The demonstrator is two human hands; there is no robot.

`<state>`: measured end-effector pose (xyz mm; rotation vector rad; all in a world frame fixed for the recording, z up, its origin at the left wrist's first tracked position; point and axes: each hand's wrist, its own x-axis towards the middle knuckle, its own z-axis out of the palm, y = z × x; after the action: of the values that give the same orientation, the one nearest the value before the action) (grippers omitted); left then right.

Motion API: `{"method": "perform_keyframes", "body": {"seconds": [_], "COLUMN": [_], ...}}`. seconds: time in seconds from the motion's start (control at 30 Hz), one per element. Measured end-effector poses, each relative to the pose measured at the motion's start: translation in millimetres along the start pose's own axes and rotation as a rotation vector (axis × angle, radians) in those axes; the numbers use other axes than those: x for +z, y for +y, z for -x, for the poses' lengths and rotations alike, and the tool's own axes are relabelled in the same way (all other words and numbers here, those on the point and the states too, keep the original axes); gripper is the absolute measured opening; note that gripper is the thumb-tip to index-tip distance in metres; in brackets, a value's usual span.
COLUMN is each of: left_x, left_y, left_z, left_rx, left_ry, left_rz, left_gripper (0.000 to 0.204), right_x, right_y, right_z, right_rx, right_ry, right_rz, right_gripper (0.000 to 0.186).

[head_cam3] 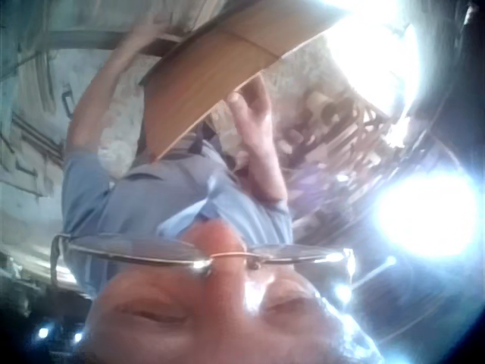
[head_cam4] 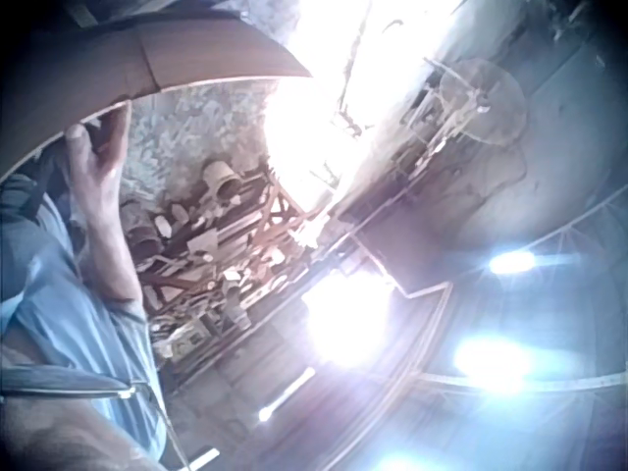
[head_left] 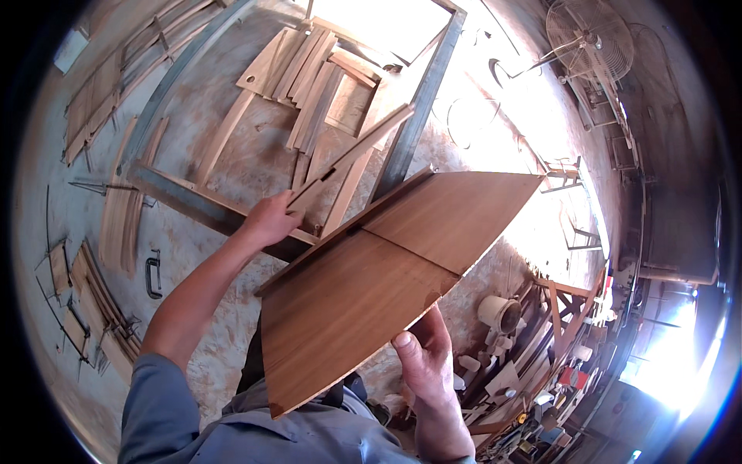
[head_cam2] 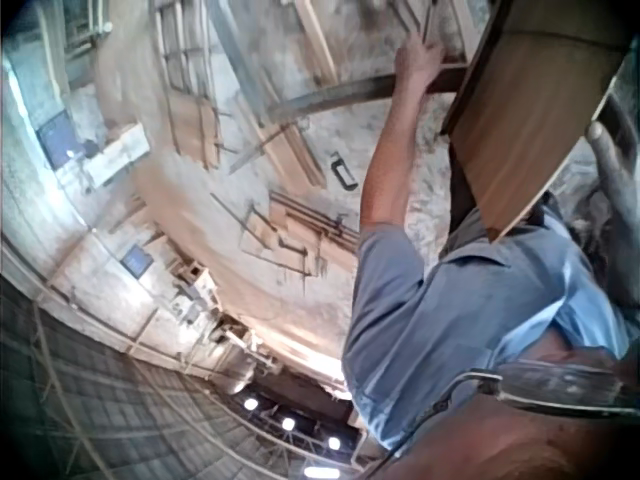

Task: The person uses an angle grinder to smooth the edges of wooden planks on a workbench. They then apply a liquid finish to the planks using a brush and place the finished pieces onto a wooden rack.

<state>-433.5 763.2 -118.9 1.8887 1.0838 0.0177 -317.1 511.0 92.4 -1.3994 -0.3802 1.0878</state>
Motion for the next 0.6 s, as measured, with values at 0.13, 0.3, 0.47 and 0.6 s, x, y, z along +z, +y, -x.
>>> {"method": "perform_keyframes", "body": {"seconds": [0.13, 0.3, 0.47, 0.6], "left_x": [-29.4, -45.4, -25.9, -9.1], "left_y": [-9.4, -21.3, -23.1, -23.6], "left_z": [13.1, 16.7, -2.5, -13.2], "left_rx": [0.069, 0.091, 0.122, 0.155], "left_ry": [0.120, 0.121, 0.138, 0.248], "left_rz": [-0.114, -0.239, -0.368, -0.374], "left_gripper": [0.042, 0.048, 0.047, 0.043], "right_x": [4.6, 8.9, 12.3, 12.8], "right_y": [-2.2, -3.2, -5.1, -6.9], "right_z": [-5.4, -9.0, -10.7, -12.7], "right_rx": [-0.014, -0.042, -0.033, -0.045], "right_ry": [0.003, 0.013, 0.007, 0.001], "right_rz": [0.095, 0.116, 0.098, 0.149], "right_gripper": [0.070, 0.069, 0.069, 0.070]}}
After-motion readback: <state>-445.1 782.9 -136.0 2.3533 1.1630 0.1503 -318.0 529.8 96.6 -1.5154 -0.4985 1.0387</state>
